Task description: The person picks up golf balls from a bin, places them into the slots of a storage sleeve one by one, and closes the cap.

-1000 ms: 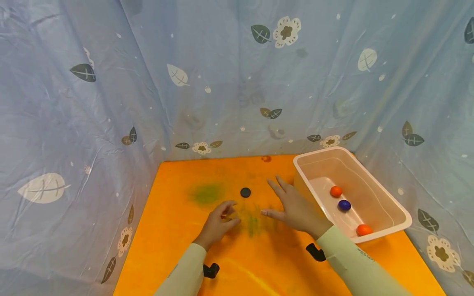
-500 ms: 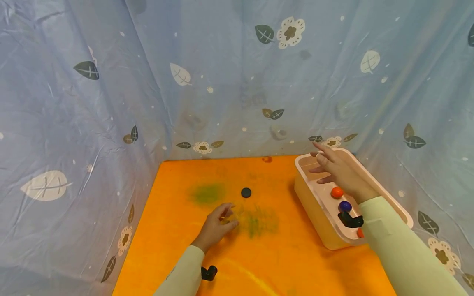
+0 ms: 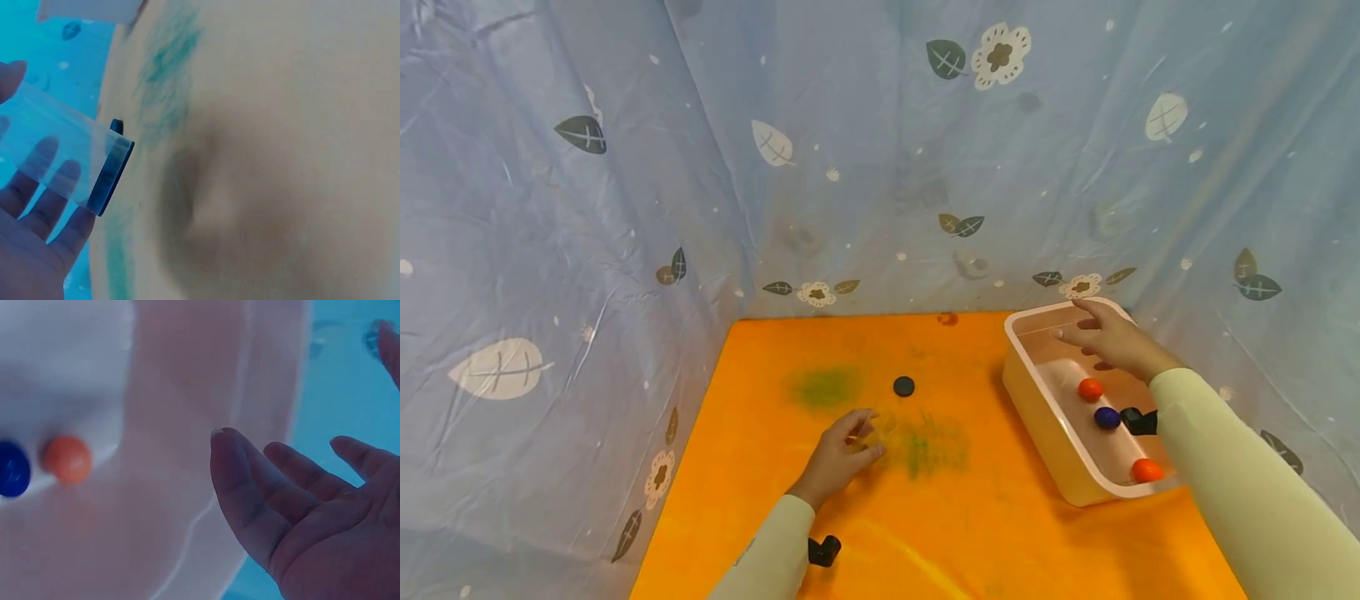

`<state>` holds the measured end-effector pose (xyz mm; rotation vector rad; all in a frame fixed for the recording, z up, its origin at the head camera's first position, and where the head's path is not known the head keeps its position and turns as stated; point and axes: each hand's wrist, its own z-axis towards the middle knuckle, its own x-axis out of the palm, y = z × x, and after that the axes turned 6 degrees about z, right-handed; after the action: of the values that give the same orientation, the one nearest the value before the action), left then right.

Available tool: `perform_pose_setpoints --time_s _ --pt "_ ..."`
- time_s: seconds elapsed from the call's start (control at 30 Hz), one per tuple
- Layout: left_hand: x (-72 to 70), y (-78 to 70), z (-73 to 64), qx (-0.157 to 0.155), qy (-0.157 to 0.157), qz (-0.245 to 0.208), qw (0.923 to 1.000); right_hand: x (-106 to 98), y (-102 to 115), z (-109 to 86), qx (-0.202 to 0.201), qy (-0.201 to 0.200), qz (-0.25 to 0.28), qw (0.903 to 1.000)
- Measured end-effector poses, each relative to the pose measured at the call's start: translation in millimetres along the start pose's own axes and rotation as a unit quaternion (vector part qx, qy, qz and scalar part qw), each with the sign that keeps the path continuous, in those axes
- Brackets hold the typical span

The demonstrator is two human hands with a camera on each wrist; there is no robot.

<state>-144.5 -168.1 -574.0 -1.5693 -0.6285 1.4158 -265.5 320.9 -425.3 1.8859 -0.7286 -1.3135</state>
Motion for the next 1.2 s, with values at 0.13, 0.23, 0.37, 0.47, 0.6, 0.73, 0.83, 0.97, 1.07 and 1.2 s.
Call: perform_pose_setpoints --time_s 0.13,0.23,0.37,0.47,0.6,0.73,0.83,0.97,1.07,1.2 --pt "-1.9 -3.1 -3.2 0.002 0.010 -0.007 0.9999 -1 -20 10.8 0.002 0.001 -0.023 0.9997" --pt "-3.5 -5.4 -5.5 0.004 0.025 -0.013 0.9996 -2 -36 16.9 0.015 0.008 -0.037 0.9992" --pt "-6.8 -7.5 -6.7 0.015 0.037 0.005 0.9992 -5 -55 21.4 0.057 0.036 -0.043 0.9968" --pt "-9.3 -9.1 -8.6 0.022 0.040 0.026 0.9986 -7 -65 23.7 0.079 0.052 -0.042 0.9946" --pt "-11.3 -10.8 -12.8 0.022 0.041 0.043 0.9980 -6 -73 27.7 0.092 0.071 -0.038 0.9925" --pt "-12.0 -10.9 -16.0 0.022 0.035 0.048 0.9980 -3 -79 32.4 0.114 0.076 -0.042 0.9896" --pt "-11.8 -10.8 -16.6 0.024 0.032 0.046 0.9981 1 -87 35.6 0.130 0.074 -0.036 0.9882" --pt "-11.5 -11.0 -16.5 0.026 0.031 0.039 0.9984 8 -100 39.1 0.122 0.083 -0.024 0.9888" --pt "-10.9 -11.1 -16.6 0.023 0.031 0.038 0.9985 14 -110 39.9 0.115 0.096 -0.006 0.9887" --pt "-10.0 -10.1 -16.9 0.019 0.031 0.036 0.9987 21 -117 40.8 0.080 0.107 0.012 0.9910"
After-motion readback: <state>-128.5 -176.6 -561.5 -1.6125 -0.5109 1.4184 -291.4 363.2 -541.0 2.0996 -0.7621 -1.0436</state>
